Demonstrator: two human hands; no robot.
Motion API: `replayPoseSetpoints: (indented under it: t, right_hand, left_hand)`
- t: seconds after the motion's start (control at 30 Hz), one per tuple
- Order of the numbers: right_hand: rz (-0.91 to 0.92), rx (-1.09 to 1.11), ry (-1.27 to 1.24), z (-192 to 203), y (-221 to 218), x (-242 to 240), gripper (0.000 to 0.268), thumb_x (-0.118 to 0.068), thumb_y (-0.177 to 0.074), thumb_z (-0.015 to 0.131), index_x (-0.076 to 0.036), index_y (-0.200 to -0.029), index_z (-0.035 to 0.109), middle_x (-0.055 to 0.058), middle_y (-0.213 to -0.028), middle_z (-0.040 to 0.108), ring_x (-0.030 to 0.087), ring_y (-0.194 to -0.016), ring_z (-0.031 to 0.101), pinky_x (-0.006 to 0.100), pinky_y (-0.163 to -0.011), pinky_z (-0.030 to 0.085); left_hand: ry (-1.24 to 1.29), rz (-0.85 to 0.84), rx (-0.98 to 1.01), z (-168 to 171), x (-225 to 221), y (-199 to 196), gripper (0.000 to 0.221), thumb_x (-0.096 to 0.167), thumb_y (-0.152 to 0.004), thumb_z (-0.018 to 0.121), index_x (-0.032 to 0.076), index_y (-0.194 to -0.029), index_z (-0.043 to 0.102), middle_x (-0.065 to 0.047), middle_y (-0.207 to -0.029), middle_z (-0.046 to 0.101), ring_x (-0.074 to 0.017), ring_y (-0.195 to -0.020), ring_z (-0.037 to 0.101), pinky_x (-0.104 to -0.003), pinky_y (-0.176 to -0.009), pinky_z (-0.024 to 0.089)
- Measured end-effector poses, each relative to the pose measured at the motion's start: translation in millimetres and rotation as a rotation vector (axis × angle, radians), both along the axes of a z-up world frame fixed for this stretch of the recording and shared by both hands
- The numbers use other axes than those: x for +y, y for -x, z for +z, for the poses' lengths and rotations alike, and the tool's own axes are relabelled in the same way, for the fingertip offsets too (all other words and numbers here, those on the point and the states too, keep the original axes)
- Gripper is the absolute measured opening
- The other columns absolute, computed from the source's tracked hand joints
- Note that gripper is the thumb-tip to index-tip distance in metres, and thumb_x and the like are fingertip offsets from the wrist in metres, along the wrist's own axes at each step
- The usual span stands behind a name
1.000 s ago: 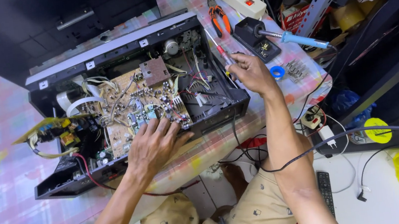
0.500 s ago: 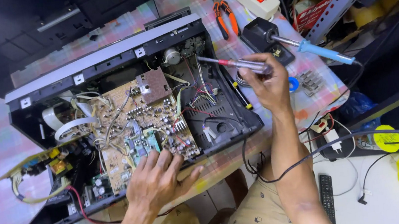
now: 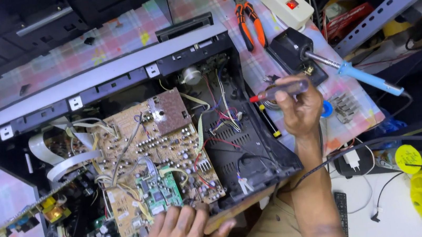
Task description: Unfastening screws from the internal components of an electronic device using a manual screwdriver
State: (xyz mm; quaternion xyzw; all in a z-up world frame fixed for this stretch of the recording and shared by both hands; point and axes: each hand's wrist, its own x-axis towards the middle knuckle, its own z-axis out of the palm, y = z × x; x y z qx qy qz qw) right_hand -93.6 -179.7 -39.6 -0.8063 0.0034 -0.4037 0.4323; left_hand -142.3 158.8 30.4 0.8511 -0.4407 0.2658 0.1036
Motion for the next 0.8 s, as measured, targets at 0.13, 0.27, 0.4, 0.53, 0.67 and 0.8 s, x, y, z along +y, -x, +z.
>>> replayPoseSetpoints:
  t: [0.13, 0.27, 0.4, 0.53, 0.67, 0.8]
  right_hand:
    - [-0.018, 0.077, 0.022, 5.6, -1.0, 7.6, 0.033, -0.036, -0.099, 0.062, -0.004, -0.107, 0.067, 0.011, -0.099, 0.067, 0.024, -0.086, 0.065, 0.035, -0.079, 0.05]
    - [0.0, 0.062, 0.017, 1.7, -4.0, 6.1, 0.032, -0.035, -0.099, 0.062, -0.004, -0.105, 0.068, 0.01, -0.096, 0.066, 0.021, -0.079, 0.06, 0.034, -0.073, 0.046]
    - [0.016, -0.037, -0.149, -11.6, -3.4, 0.2, 0.031, -0.034, -0.096, 0.064, -0.004, -0.1, 0.066, 0.009, -0.098, 0.063, 0.021, -0.086, 0.061, 0.034, -0.077, 0.049]
    - [0.01, -0.052, -0.18, -14.1, -2.4, -3.3, 0.032, -0.036, -0.094, 0.064, -0.004, -0.098, 0.064, 0.009, -0.093, 0.062, 0.021, -0.084, 0.058, 0.034, -0.076, 0.047]
    - [0.051, -0.127, -0.246, -20.8, -4.8, -5.4, 0.03, -0.036, -0.091, 0.065, -0.007, -0.094, 0.062, 0.007, -0.088, 0.063, 0.018, -0.081, 0.058, 0.033, -0.075, 0.047]
    - [0.048, -0.277, -0.338, -26.0, -7.6, -13.3, 0.025, -0.038, -0.091, 0.063, -0.014, -0.093, 0.059, 0.0, -0.08, 0.055, 0.015, -0.072, 0.053, 0.029, -0.068, 0.045]
  left_hand:
    - [-0.039, 0.042, 0.165, -7.5, 2.9, 7.3, 0.058, 0.072, -0.096, 0.059, 0.021, -0.07, 0.063, 0.0, -0.061, 0.05, -0.0198, -0.056, 0.052, -0.031, -0.051, 0.039]
    - [-0.023, 0.046, 0.218, -8.4, 2.4, 5.7, 0.054, 0.07, -0.097, 0.058, 0.02, -0.081, 0.07, 0.001, -0.063, 0.052, -0.0196, -0.055, 0.049, -0.033, -0.048, 0.036]
    - [-0.029, 0.036, 0.204, -11.5, 3.6, 6.2, 0.054, 0.07, -0.097, 0.059, 0.019, -0.089, 0.074, 0.001, -0.066, 0.055, -0.0205, -0.057, 0.051, -0.033, -0.049, 0.039]
    - [0.013, 0.04, 0.144, -9.4, 0.6, 4.2, 0.054, 0.071, -0.095, 0.061, 0.019, -0.089, 0.073, 0.002, -0.064, 0.054, -0.0193, -0.054, 0.049, -0.032, -0.048, 0.036]
    - [0.018, 0.055, 0.133, -8.2, -1.6, 2.1, 0.054, 0.071, -0.095, 0.06, 0.02, -0.088, 0.074, 0.003, -0.064, 0.053, -0.0189, -0.054, 0.049, -0.032, -0.048, 0.035]
    - [0.031, 0.039, 0.115, -4.2, -2.2, -0.2, 0.052, 0.07, -0.094, 0.06, 0.022, -0.079, 0.068, 0.003, -0.061, 0.048, -0.0177, -0.052, 0.048, -0.031, -0.047, 0.035]
